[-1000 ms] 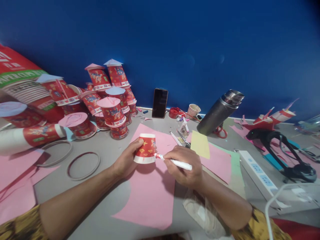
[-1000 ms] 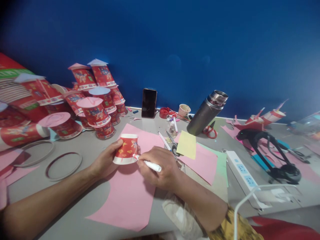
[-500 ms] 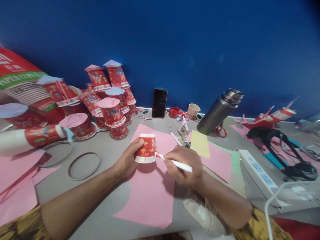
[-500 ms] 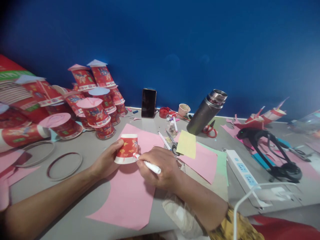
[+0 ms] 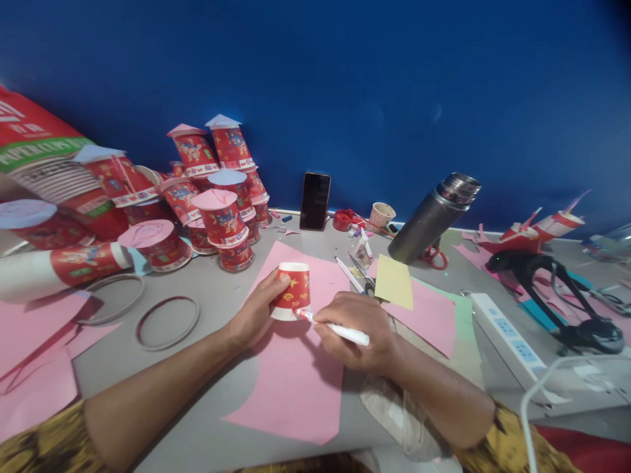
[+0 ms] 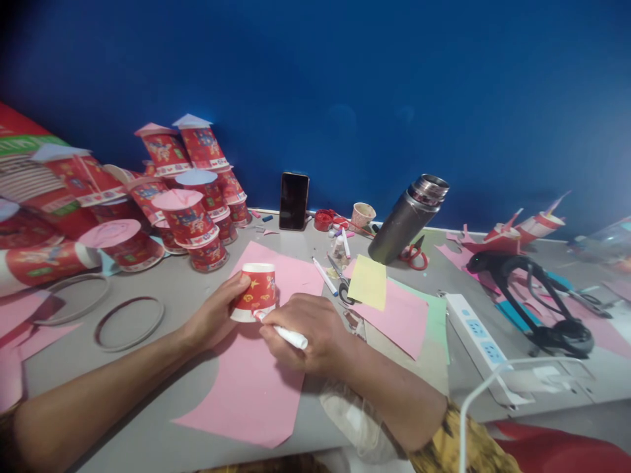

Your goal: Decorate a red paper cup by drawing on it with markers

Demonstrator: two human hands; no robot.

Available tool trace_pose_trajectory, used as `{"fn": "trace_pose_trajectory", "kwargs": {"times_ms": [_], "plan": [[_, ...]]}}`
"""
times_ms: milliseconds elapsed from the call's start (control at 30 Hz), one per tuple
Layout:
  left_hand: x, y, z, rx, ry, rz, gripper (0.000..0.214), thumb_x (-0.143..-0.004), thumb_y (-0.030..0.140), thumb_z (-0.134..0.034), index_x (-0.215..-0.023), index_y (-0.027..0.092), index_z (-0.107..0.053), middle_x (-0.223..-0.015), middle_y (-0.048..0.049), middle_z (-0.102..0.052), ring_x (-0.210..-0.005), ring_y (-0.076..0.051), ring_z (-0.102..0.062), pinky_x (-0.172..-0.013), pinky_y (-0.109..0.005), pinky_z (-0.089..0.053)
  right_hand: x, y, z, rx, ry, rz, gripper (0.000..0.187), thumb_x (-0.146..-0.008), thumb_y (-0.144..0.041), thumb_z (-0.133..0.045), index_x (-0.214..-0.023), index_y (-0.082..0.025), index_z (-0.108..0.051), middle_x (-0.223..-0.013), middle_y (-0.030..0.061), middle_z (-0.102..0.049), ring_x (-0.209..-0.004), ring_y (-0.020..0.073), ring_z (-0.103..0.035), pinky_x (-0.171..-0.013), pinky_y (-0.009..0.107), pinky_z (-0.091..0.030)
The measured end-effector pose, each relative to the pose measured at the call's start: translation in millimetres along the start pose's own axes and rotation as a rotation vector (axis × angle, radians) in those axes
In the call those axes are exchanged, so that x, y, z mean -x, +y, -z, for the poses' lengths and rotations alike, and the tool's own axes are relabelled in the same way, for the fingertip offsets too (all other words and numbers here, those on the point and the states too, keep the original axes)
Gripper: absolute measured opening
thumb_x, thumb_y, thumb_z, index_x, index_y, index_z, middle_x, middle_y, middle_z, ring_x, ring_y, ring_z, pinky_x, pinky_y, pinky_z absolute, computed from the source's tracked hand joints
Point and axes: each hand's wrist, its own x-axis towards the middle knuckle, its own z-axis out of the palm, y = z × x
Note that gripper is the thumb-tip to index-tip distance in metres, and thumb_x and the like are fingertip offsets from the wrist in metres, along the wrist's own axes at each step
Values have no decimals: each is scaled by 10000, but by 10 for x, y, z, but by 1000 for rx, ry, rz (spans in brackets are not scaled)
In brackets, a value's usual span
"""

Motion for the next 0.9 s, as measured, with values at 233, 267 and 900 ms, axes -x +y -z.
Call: {"fn": "trace_pose_trajectory", "kwargs": {"times_ms": [233, 267, 900], "plan": [[2, 6, -16, -25, 11, 11, 486, -815, 573, -887, -1034, 164, -745, -906, -81, -785, -791, -233, -725, -733, -326, -573, -9, -15, -8, -11, -30, 14, 148, -985, -130, -614, -886, -215, -683, -661, -5, -705, -552, 142, -617, -569, 271, -516], [-1, 4, -15, -23, 7, 15, 485, -817, 574, -885, -1033, 164, -742, -903, -78, -783, -786, -229, -721, -727, -322, -571, -5, -11, -9, -10, -32, 14, 148, -987, -130, -613, -889, -214, -684, -663, -3, -709, -555, 142, -620, -575, 271, -519], [-17, -21, 14, 11, 4, 14, 477, -798, 547, -908, -1035, 164, -750, -922, -80, -797, -832, -239, -738, -774, -326, -589, 38, 10, -13, 96, -18, 62, 121, -1011, -134, -624, -949, -218, -686, -708, 3, -737, -605, 150, -652, -620, 293, -561]]}}
